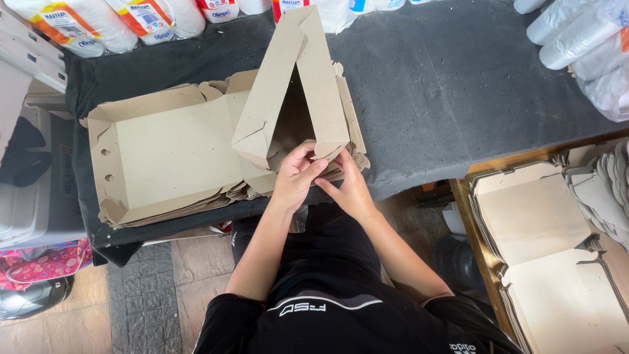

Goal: The person assembles cardboard boxes by folding the pre-scored flaps of a flat cardboard sheet into a box shape and then closing the lid.

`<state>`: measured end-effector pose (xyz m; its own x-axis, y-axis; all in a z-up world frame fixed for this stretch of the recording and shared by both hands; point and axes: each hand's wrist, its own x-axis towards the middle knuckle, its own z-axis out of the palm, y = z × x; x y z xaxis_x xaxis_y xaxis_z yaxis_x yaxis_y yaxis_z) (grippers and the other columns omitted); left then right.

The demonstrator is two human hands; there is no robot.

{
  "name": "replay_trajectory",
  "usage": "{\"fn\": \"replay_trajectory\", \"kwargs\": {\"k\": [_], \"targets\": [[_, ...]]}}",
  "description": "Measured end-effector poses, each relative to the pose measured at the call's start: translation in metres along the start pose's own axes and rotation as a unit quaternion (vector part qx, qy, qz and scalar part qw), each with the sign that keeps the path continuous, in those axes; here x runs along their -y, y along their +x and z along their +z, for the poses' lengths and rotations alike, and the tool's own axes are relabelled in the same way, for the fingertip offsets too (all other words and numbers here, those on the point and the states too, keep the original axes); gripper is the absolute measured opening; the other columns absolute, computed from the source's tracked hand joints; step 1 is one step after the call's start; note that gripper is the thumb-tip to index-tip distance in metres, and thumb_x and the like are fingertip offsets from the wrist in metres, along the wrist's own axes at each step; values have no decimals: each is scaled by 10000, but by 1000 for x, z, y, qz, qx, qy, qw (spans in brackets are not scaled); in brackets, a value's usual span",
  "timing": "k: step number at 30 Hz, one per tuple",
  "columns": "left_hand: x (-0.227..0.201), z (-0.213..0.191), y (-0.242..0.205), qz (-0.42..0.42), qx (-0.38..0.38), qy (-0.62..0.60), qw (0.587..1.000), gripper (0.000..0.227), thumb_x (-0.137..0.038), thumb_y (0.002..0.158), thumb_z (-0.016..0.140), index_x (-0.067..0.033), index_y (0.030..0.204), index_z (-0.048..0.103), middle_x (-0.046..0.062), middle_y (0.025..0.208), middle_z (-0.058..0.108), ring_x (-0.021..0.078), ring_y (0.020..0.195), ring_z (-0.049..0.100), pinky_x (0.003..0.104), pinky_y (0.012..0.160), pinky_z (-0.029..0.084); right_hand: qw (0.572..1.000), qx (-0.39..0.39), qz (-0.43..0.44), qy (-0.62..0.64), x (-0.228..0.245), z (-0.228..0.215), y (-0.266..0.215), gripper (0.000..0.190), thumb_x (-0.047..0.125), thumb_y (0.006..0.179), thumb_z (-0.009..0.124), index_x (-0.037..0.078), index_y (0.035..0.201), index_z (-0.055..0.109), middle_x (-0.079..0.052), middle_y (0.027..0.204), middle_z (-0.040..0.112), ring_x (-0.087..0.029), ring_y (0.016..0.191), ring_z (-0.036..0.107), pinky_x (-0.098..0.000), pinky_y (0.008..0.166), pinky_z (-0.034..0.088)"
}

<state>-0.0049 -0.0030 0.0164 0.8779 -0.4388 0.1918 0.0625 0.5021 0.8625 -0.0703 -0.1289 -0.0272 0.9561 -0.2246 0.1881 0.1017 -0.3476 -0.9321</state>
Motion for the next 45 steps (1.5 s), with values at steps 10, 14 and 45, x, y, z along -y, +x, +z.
{"fn": "replay_trajectory", "kwargs": {"k": [10, 14, 45], "targets": [[-12, 5, 0, 20, 4, -94, 995, 326, -32, 928, 721, -4, 1241, 635, 71, 1127, 628, 160, 1064, 654, 401, 981, 544, 997, -42, 9, -63, 12, 7, -1, 1049, 269, 795, 888, -14, 1577, 249, -315, 1546, 383, -482, 1424, 418, -566, 1195, 395], [-12, 3, -2, 27, 23, -52, 998, 396, -36, 934, 718, -8, 1312, 603, 77, 1176, 611, 193, 1117, 644, 361, 921, 568, 990, -114, -25, -73, -19, 10, -7, 996, 191, 797, 881, 63, 1594, 297, -206, 1565, 424, -386, 1432, 444, -484, 1173, 426], [8, -11, -10, -54, 25, 71, 996, 49, -42, 921, 736, 1, 933, 757, 56, 750, 710, 80, 744, 707, 248, 762, 584, 976, -142, -126, -107, 21, -2, -17, 791, 92, 852, 812, 17, 1521, 397, -184, 1527, 497, -381, 1428, 458, -508, 1158, 423]]}}
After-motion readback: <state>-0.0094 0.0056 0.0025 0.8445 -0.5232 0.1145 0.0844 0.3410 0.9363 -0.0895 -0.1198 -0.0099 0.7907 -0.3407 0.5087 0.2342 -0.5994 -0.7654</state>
